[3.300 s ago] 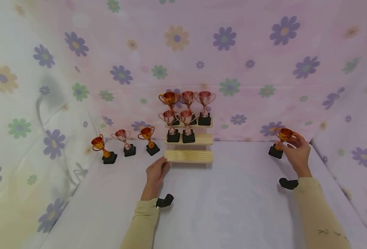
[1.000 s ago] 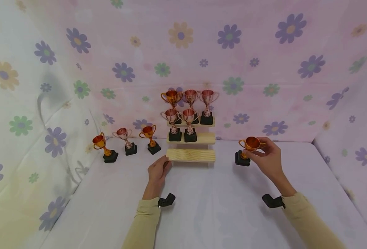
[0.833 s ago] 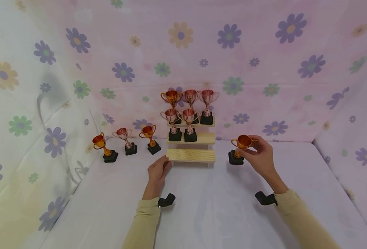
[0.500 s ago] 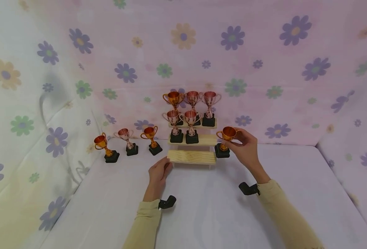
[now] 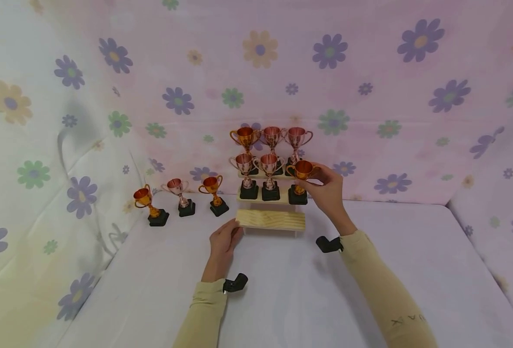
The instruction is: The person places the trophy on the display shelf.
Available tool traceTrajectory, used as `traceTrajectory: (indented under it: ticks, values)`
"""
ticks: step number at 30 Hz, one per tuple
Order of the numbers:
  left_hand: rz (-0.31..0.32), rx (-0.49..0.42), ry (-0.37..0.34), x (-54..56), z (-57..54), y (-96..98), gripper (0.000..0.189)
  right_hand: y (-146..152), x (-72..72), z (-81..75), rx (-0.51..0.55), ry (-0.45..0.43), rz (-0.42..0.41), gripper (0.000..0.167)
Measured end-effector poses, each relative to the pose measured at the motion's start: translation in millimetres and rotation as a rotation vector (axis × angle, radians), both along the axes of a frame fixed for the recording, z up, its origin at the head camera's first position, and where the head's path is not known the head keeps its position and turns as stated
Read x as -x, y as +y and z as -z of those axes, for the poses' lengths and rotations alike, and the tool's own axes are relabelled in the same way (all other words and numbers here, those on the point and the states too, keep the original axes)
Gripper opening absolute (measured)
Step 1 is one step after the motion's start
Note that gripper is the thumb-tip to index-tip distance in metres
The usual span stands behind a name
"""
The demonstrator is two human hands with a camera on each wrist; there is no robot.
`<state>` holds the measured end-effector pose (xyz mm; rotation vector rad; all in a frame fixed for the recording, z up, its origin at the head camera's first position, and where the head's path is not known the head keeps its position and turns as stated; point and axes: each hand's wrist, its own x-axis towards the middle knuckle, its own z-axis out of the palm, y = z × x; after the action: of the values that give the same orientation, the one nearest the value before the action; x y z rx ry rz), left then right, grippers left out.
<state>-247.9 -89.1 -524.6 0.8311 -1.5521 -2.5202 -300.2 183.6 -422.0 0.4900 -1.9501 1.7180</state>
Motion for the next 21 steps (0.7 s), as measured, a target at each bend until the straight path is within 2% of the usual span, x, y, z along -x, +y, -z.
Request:
traceTrajectory:
  ticks: [6, 10, 21]
  values:
    - [0.005, 0.0, 0.003, -0.7, -1.7, -1.1, 0.035, -11.3, -9.5, -18.0, -0.037, -0.02, 0.021, 0.039]
    - [0.008, 0.015, 0.007, -1.6, -1.8, -0.3, 0.035, -12.9, -7.9, -20.8, -0.066, -0.034, 0.036, 0.037]
    - [0.015, 0.013, -0.004, 0.2, -1.1, 0.1, 0.034, -17.8, -2.7, -21.9, -0.053, -0.035, 0.024, 0.032]
